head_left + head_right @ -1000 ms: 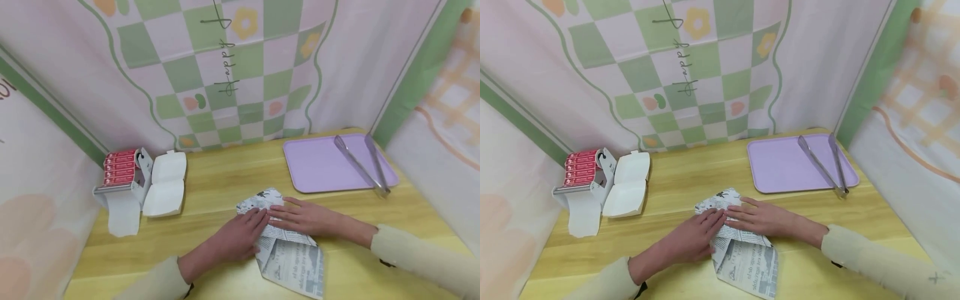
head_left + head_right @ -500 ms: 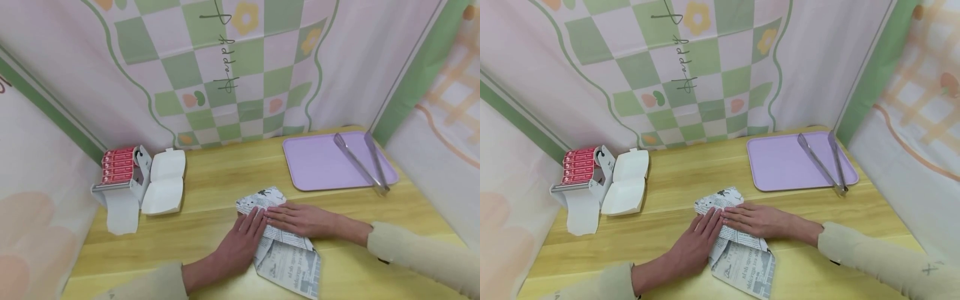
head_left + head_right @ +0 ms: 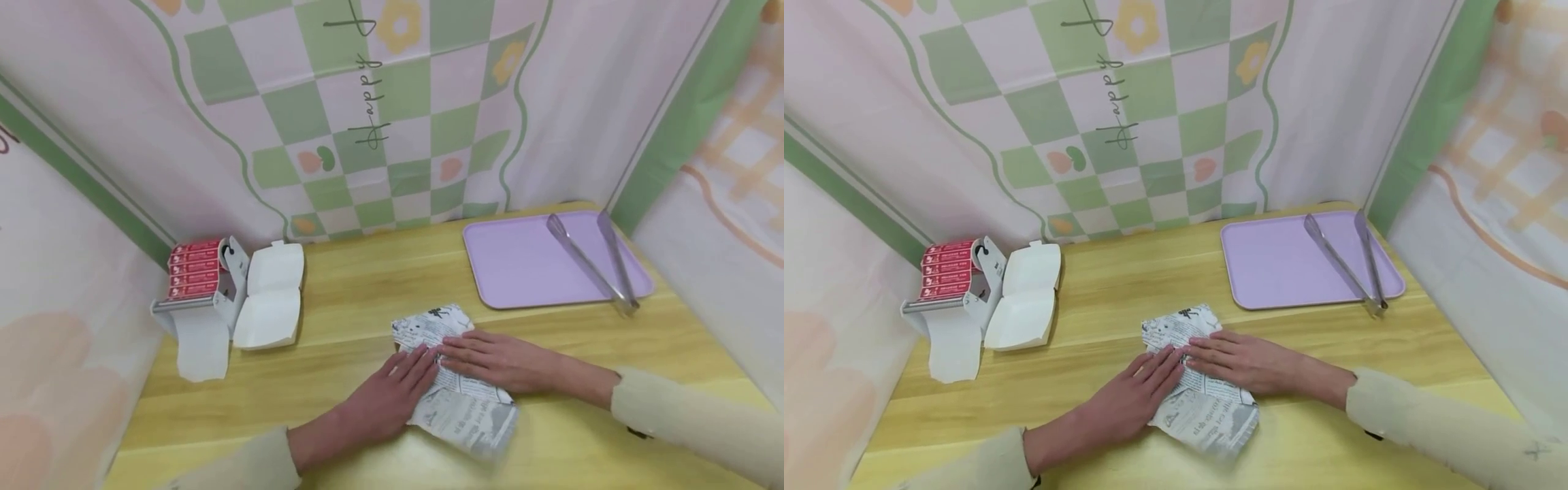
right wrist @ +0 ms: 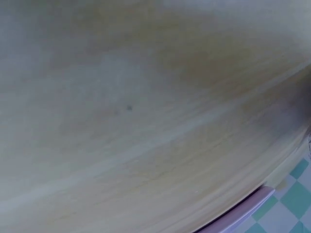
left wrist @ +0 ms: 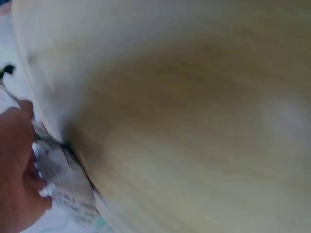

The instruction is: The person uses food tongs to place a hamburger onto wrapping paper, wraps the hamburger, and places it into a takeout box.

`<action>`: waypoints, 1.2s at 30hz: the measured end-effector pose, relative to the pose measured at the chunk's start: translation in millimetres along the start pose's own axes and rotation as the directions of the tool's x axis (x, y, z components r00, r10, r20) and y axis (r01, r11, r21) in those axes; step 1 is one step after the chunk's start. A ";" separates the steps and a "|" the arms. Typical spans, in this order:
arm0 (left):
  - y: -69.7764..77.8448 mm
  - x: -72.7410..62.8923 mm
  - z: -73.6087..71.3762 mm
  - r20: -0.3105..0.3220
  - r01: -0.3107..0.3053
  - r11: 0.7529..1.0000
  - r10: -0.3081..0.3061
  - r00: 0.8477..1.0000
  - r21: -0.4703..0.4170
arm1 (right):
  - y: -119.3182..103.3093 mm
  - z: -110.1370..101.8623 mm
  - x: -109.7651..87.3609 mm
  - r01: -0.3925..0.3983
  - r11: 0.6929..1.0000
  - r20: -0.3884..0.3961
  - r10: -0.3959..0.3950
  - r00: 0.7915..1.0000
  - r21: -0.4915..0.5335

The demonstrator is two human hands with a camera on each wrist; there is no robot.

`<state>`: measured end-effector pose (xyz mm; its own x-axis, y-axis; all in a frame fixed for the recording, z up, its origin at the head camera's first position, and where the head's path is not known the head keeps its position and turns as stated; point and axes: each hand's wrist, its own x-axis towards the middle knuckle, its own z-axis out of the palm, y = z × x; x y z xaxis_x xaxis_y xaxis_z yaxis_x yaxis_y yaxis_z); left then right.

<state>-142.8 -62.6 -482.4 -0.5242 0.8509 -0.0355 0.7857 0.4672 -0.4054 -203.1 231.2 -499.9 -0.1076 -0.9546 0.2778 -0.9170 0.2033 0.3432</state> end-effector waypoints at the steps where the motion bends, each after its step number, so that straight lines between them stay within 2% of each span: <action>1: -3.6 -1.2 0.4 0.001 -0.021 1.000 0.021 1.000 -0.018 | 0.5 -0.8 -0.4 0.004 1.000 -0.001 -0.004 1.000 0.021; 5: -15.6 -4.8 0.3 -0.019 -0.080 0.991 0.078 0.997 -0.106 | 3.6 -3.6 -0.1 0.021 0.995 -0.012 -0.019 1.000 0.102; 8: -22.3 -5.4 -0.4 -0.057 -0.109 0.976 0.100 0.993 -0.190 | 5.0 -6.2 2.0 -0.006 0.980 -0.035 0.013 0.999 0.197; 10: -26.0 -4.2 1.3 -0.087 -0.113 0.950 0.091 0.992 -0.292 | 4.3 -8.6 3.4 -0.063 0.949 -0.041 0.079 0.996 0.309; 11: -27.8 -3.5 2.8 -0.098 -0.103 0.925 0.072 0.993 -0.366 | 3.2 -10.1 4.1 -0.111 0.920 -0.035 0.133 0.990 0.376; 12: -29.6 -2.9 4.3 -0.108 -0.090 0.891 0.046 0.993 -0.446 | 1.6 -11.3 4.6 -0.163 0.880 -0.027 0.195 0.980 0.446; 13: -31.8 -2.1 5.0 -0.115 -0.071 0.846 0.012 0.993 -0.528 | 0.2 -12.9 5.3 -0.217 0.829 -0.009 0.258 0.966 0.515; 14: -34.0 -1.3 5.5 -0.118 -0.049 0.791 -0.029 0.993 -0.610 | -1.1 -14.1 6.0 -0.267 0.763 0.017 0.319 0.948 0.588; 17: -40.4 0.0 6.2 -0.116 -0.011 0.617 -0.130 0.985 -0.787 | -4.5 -17.3 8.1 -0.371 0.535 0.096 0.472 0.876 0.759; 18: -42.0 0.4 5.4 -0.118 -0.009 0.585 -0.149 0.982 -0.811 | -4.8 -18.1 8.6 -0.391 0.466 0.124 0.505 0.854 0.794; 19: -43.1 1.0 4.7 -0.123 -0.011 0.565 -0.160 0.980 -0.825 | -4.6 -19.0 9.3 -0.404 0.394 0.157 0.528 0.835 0.825; 20: -44.0 1.6 4.2 -0.131 -0.019 0.556 -0.162 0.978 -0.831 | -4.1 -19.7 9.7 -0.408 0.325 0.186 0.541 0.820 0.853; 21: -44.4 2.2 3.6 -0.143 -0.030 0.561 -0.160 0.977 -0.828 | -3.3 -20.5 9.7 -0.405 0.262 0.208 0.552 0.807 0.876; 23: -44.2 2.9 2.7 -0.164 -0.041 0.581 -0.160 0.973 -0.813 | -0.8 -20.9 9.0 -0.393 0.154 0.249 0.556 0.793 0.906; 25: -43.2 3.3 2.3 -0.179 -0.046 0.606 -0.162 0.970 -0.794 | 2.6 -21.6 8.0 -0.340 0.058 0.257 0.538 0.803 0.939; 26: -43.0 3.4 2.4 -0.183 -0.046 0.612 -0.164 0.969 -0.790 | 4.1 -22.3 7.0 -0.311 0.026 0.252 0.527 0.812 0.950; 27: -42.7 3.4 3.1 -0.187 -0.045 0.614 -0.168 0.968 -0.788 | 5.5 -23.1 5.7 -0.286 0.007 0.241 0.518 0.820 0.958; 28: -42.5 3.4 3.8 -0.190 -0.048 0.614 -0.169 0.967 -0.788 | 6.5 -23.9 4.4 -0.270 0.019 0.222 0.513 0.829 0.963; 29: -42.3 3.6 4.4 -0.196 -0.054 0.616 -0.166 0.966 -0.786 | 7.0 -24.8 3.2 -0.261 0.061 0.195 0.508 0.839 0.963; 30: -42.2 3.6 5.3 -0.203 -0.059 0.621 -0.163 0.966 -0.782 | 7.1 -25.0 1.8 -0.242 0.129 0.148 0.500 0.854 0.962; 31: -42.2 3.5 5.6 -0.206 -0.063 0.624 -0.159 0.966 -0.779 | 7.1 -26.1 0.6 -0.235 0.226 0.099 0.488 0.867 0.945; 33: -42.7 3.2 6.0 -0.219 -0.079 0.627 -0.149 0.964 -0.775 | 5.9 -28.6 -0.6 -0.221 0.448 -0.008 0.455 0.891 0.866; 34: -42.8 3.1 5.8 -0.225 -0.086 0.630 -0.144 0.964 -0.772 | 4.8 -29.9 -0.6 -0.201 0.544 -0.065 0.431 0.900 0.815; 35: -43.0 3.0 5.6 -0.228 -0.091 0.633 -0.139 0.964 -0.769 | 3.4 -31.5 -0.3 -0.182 0.612 -0.111 0.409 0.906 0.770; 36: -43.3 2.9 5.1 -0.231 -0.094 0.639 -0.134 0.964 -0.764 | 2.0 -33.1 0.1 -0.160 0.657 -0.148 0.388 0.909 0.737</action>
<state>-179.9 -81.5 -469.6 -0.5344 0.8130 0.2310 0.8021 0.4017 0.4419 -192.2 238.7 -469.4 -0.3972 -0.7569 0.5190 -0.8679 0.1259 -0.4806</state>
